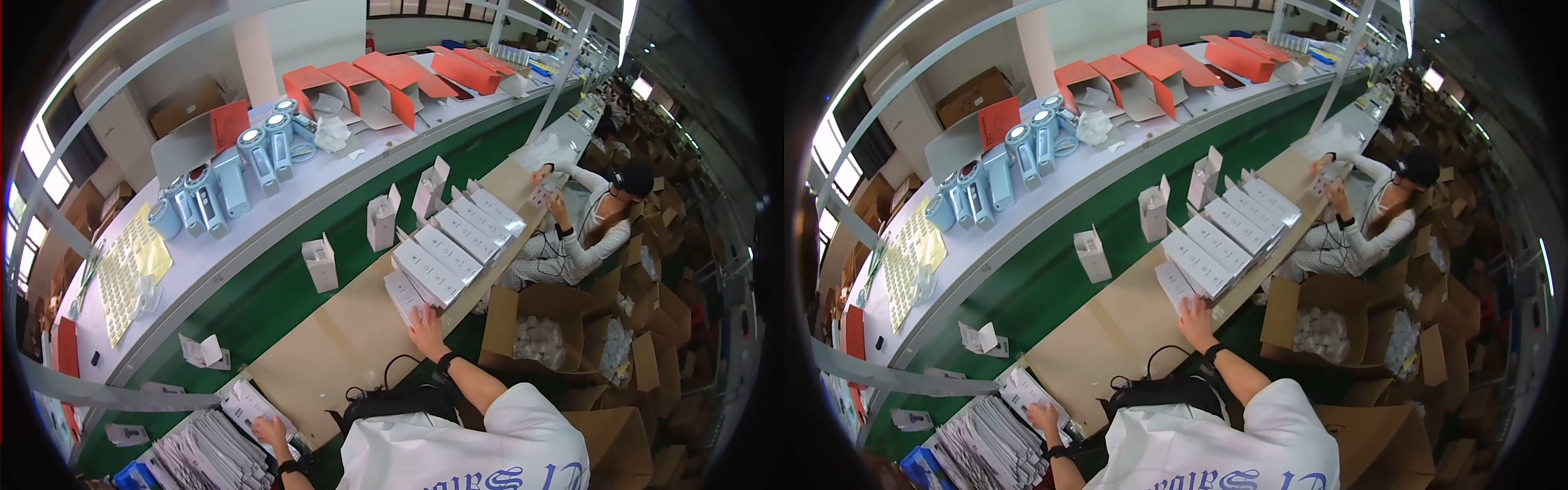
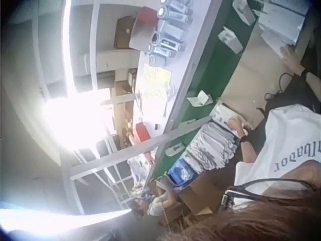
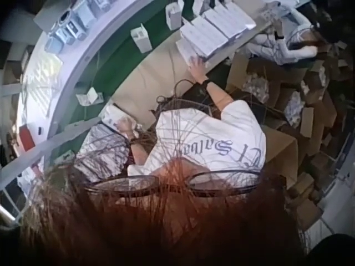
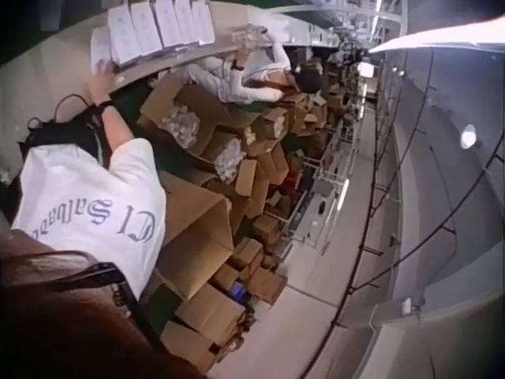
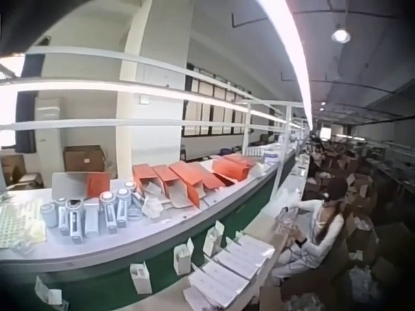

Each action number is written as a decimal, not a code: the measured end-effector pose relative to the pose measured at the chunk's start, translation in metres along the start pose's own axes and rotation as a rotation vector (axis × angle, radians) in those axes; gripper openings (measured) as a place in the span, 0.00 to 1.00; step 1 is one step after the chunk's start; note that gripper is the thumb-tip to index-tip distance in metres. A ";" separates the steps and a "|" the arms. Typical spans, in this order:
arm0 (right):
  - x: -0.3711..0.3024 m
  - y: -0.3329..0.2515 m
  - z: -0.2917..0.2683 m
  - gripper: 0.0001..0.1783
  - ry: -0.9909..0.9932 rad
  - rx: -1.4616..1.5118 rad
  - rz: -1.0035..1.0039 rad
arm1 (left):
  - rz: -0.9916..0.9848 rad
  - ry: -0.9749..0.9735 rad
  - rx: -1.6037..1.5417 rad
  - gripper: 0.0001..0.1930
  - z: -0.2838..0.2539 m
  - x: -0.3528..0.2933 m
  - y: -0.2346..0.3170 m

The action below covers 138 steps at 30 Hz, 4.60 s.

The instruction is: The person picks up a flat white box, folds it into shape, inserts a white paper manual, and places the assembled box onto a stack.

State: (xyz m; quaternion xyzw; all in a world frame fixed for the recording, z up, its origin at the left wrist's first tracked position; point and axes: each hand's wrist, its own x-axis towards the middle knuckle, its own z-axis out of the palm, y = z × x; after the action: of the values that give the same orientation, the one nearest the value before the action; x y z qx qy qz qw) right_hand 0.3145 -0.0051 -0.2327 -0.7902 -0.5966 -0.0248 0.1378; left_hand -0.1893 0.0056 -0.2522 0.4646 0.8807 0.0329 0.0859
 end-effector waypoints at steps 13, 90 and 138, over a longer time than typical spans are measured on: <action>0.033 0.051 0.007 0.32 0.123 -0.098 0.149 | -0.123 -0.186 -0.122 0.46 0.011 0.002 -0.017; -0.054 -0.249 -0.200 0.31 -0.398 1.943 0.021 | 0.892 -0.286 -1.217 0.27 -0.224 -0.149 0.120; -0.029 -0.243 -0.214 0.19 -0.493 1.999 0.133 | 0.664 -0.289 -1.593 0.10 -0.233 -0.148 0.160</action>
State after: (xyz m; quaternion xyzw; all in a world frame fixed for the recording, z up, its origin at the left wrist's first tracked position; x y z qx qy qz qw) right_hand 0.1021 -0.0240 0.0125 -0.3294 -0.3114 0.6528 0.6069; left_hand -0.0202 -0.0207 0.0166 0.4984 0.3953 0.6027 0.4818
